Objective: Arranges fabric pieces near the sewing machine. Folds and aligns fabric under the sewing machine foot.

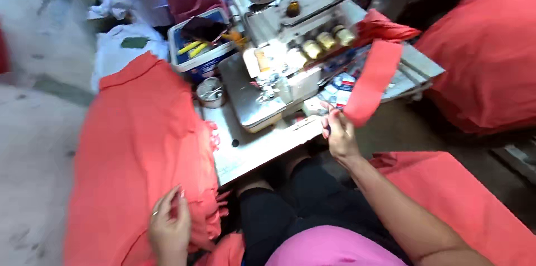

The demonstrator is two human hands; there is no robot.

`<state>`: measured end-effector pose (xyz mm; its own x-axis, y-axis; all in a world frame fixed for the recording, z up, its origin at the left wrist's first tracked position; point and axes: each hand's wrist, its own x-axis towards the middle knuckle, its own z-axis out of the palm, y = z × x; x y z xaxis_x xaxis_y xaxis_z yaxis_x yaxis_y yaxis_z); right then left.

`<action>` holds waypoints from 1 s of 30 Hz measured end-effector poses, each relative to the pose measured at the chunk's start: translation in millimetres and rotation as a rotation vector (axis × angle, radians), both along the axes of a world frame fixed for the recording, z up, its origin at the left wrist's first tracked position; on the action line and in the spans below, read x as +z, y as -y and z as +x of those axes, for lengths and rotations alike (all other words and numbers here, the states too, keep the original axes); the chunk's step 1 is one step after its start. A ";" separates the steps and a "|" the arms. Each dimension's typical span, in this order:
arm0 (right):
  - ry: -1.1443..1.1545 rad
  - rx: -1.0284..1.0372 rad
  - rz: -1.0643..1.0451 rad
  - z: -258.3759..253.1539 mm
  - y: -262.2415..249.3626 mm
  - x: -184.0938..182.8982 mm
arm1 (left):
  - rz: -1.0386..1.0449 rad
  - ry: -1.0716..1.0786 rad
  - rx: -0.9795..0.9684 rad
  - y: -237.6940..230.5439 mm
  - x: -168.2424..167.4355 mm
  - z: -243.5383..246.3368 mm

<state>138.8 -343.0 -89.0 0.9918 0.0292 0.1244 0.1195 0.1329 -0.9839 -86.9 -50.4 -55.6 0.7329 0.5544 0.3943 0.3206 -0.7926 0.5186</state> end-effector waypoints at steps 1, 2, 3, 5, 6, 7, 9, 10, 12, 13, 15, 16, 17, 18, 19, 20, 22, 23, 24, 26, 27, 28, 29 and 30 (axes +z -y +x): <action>-0.022 -0.116 0.017 9.3 2.2 2.5 | 0.019 -0.038 -0.007 -2.4 -1.8 4.0; -0.042 -0.218 0.019 20.1 4.3 4.5 | 0.022 -0.113 -0.021 -4.0 -5.4 8.3; -0.043 -0.306 0.016 32.1 5.6 5.3 | 0.049 -0.209 -0.032 -5.8 -13.3 12.4; -0.060 -0.432 0.042 57.4 3.5 6.8 | 0.171 -0.343 0.006 -6.9 -33.9 18.5; -0.070 -0.496 0.074 70.9 -0.3 7.4 | 0.205 -0.354 0.022 -7.8 -39.5 19.6; -0.087 -0.537 0.095 81.5 -4.6 9.0 | 0.216 -0.352 0.030 -8.7 -41.8 19.3; -0.119 -0.567 0.094 95.9 -11.6 11.4 | 0.215 -0.338 0.032 -6.9 -41.3 17.9; -0.130 -0.577 0.075 101.7 -13.8 11.4 | 0.223 -0.328 0.033 -6.8 -41.9 17.7; -0.174 -0.571 -0.046 111.1 -11.1 10.7 | 0.214 -0.319 0.021 -3.0 -40.6 20.6; -0.184 -0.537 -0.134 111.8 -5.5 10.3 | 0.193 -0.321 0.012 0.7 -37.1 21.9; -0.082 -0.490 -0.292 99.3 2.4 11.8 | 0.138 -0.331 -0.005 3.7 -21.0 22.9; 0.063 -0.486 -0.353 85.5 2.1 13.3 | 0.102 -0.349 -0.009 0.3 -7.9 23.6; 0.251 -0.488 -0.386 68.3 -2.7 16.7 | 0.049 -0.375 -0.002 -5.4 9.5 27.4; 0.454 -0.453 -0.393 48.9 -12.0 22.1 | -0.014 -0.387 0.007 -13.7 27.4 34.7; 0.596 -0.346 -0.379 26.8 -25.3 28.7 | -0.060 -0.377 0.012 -25.3 41.1 43.9; 0.677 -0.182 -0.343 5.1 -42.7 32.5 | -0.043 -0.343 0.016 -38.9 49.3 54.9; 0.783 0.169 -0.235 -23.3 -88.8 34.8 | 0.060 -0.327 0.028 -69.6 56.0 87.0; 0.823 0.283 -0.217 -30.4 -116.1 38.7 | 0.066 -0.414 0.052 -85.1 58.7 106.6; 0.818 0.381 -0.243 -35.4 -143.4 46.8 | 0.064 -0.530 0.076 -99.6 59.0 127.3; 0.705 0.527 -0.338 -35.3 -202.6 60.2 | 0.106 -0.675 0.094 -125.5 47.8 164.3; 0.633 0.580 -0.420 -30.2 -232.9 62.1 | 0.120 -0.713 0.096 -136.3 40.7 178.7; 0.543 0.665 -0.545 -21.9 -260.5 64.1 | 0.144 -0.733 0.101 -145.8 34.4 190.1; 0.453 0.758 -0.699 -11.4 -285.6 66.3 | 0.182 -0.742 0.105 -154.2 29.9 198.5; 0.393 0.810 -0.826 -1.4 -308.1 66.1 | 0.215 -0.731 0.102 -162.4 28.9 202.6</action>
<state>137.4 -34.9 -22.9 0.5495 0.8331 0.0636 0.6004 -0.3408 -0.7234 115.7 112.0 -26.7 0.7979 0.5994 -0.0636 0.5997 -0.8000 -0.0156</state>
